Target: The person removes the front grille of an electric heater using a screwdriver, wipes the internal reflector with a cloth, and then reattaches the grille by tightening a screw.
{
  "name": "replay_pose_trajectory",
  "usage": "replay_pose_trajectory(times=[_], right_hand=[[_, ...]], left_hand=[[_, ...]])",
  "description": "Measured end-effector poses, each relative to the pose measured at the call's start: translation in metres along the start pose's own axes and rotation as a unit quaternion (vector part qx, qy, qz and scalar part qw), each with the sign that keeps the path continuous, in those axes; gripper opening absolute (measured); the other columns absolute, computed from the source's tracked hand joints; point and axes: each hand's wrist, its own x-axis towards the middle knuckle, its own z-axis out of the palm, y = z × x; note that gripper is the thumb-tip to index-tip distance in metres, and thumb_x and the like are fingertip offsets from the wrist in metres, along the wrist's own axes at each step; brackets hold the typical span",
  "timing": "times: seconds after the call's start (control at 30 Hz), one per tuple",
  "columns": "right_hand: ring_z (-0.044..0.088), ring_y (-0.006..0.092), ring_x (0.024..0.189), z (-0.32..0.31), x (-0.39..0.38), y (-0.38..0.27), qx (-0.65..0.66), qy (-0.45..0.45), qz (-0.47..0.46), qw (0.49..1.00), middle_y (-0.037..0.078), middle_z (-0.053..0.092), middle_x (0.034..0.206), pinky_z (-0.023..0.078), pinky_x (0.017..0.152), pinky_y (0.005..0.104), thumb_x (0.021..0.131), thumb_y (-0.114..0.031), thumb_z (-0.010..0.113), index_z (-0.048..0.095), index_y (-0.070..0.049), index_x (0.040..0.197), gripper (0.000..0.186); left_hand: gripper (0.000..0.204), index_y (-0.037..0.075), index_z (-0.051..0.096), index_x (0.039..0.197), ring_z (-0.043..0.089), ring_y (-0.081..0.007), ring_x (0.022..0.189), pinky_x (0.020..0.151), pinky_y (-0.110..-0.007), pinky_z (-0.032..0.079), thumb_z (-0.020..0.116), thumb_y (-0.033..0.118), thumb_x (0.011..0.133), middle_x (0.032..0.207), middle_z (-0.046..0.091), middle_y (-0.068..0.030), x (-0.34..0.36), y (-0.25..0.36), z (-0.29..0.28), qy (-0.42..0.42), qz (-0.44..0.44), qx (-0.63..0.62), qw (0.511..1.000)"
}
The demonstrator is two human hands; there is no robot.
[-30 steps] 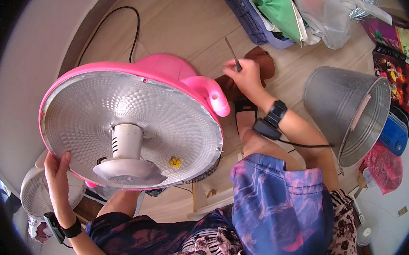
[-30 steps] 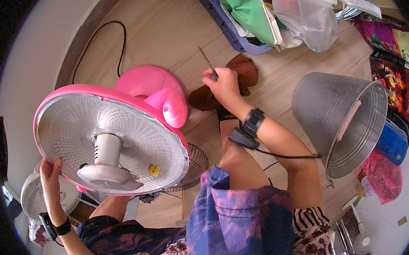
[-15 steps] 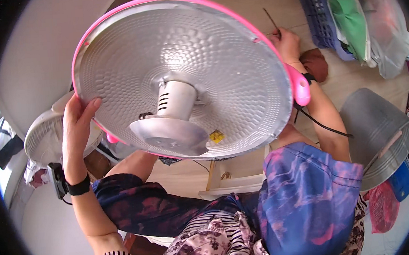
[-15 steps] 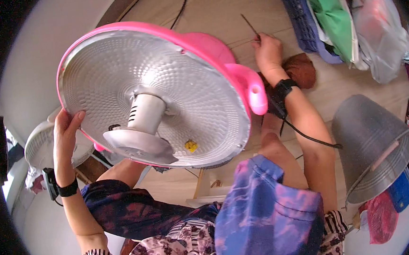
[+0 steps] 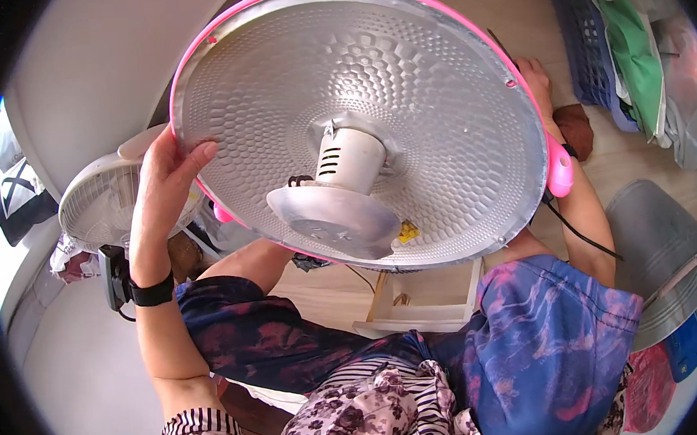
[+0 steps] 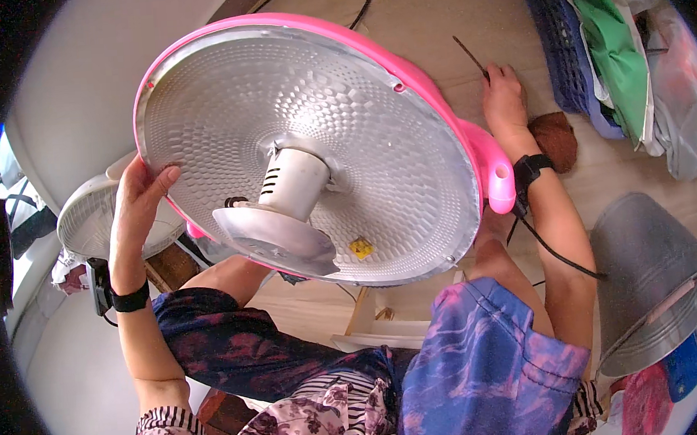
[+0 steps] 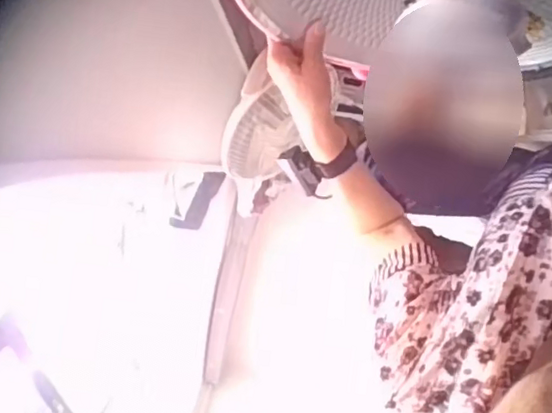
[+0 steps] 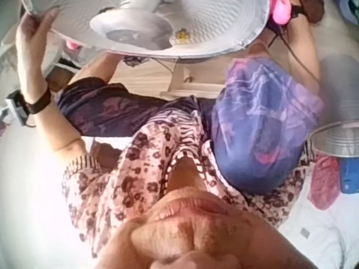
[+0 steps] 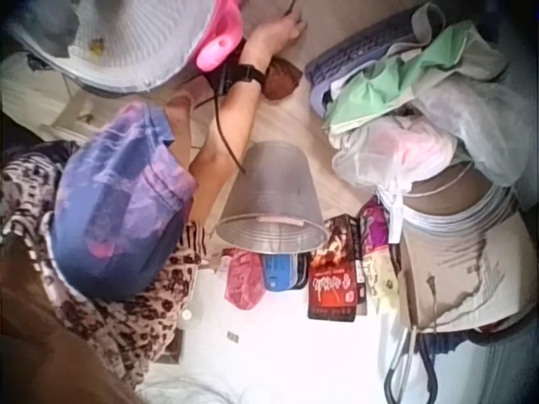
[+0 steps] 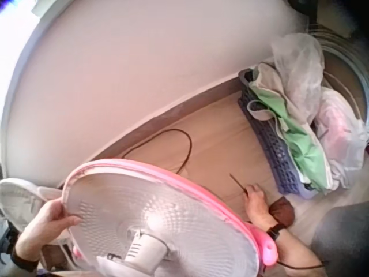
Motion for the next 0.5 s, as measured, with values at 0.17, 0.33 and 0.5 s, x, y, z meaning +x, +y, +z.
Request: replay_pose_trajectory(times=[0.17,0.33,0.5], right_hand=[[0.056,0.0413,0.090,-0.002,-0.001,-0.003,-0.017,-0.006,0.000,1.000,0.021,0.054,0.099,0.047,0.077,0.0465,0.081,-0.007,0.056,0.056,-0.002,0.104,0.023],[0.057,0.0412,0.091,-0.010,-0.001,-0.007,-0.031,-0.031,0.021,0.999,0.022,0.054,0.102,0.047,0.078,0.0465,0.081,-0.007,0.055,0.056,-0.003,0.105,0.024],[0.057,0.0399,0.092,-0.008,0.000,-0.012,-0.033,0.015,0.033,0.999,0.022,0.056,0.104,0.048,0.078,0.0454,0.082,-0.009,0.055,0.057,-0.001,0.106,0.026]], left_hand=[[0.035,0.001,0.060,0.111,0.059,-0.0204,0.092,0.080,-0.032,0.047,0.068,0.006,0.077,0.101,0.062,-0.0135,-0.009,0.043,0.006,0.263,0.306,0.208,0.891],[0.008,-0.006,0.064,0.085,0.061,-0.0214,0.076,0.069,-0.028,0.048,0.061,-0.006,0.078,0.083,0.065,-0.0137,-0.019,0.063,0.015,0.119,0.352,0.194,0.908],[0.013,-0.001,0.067,0.087,0.063,-0.0186,0.072,0.063,-0.027,0.050,0.065,-0.004,0.075,0.081,0.066,-0.0101,-0.010,0.056,0.021,0.060,0.329,0.208,0.919]])
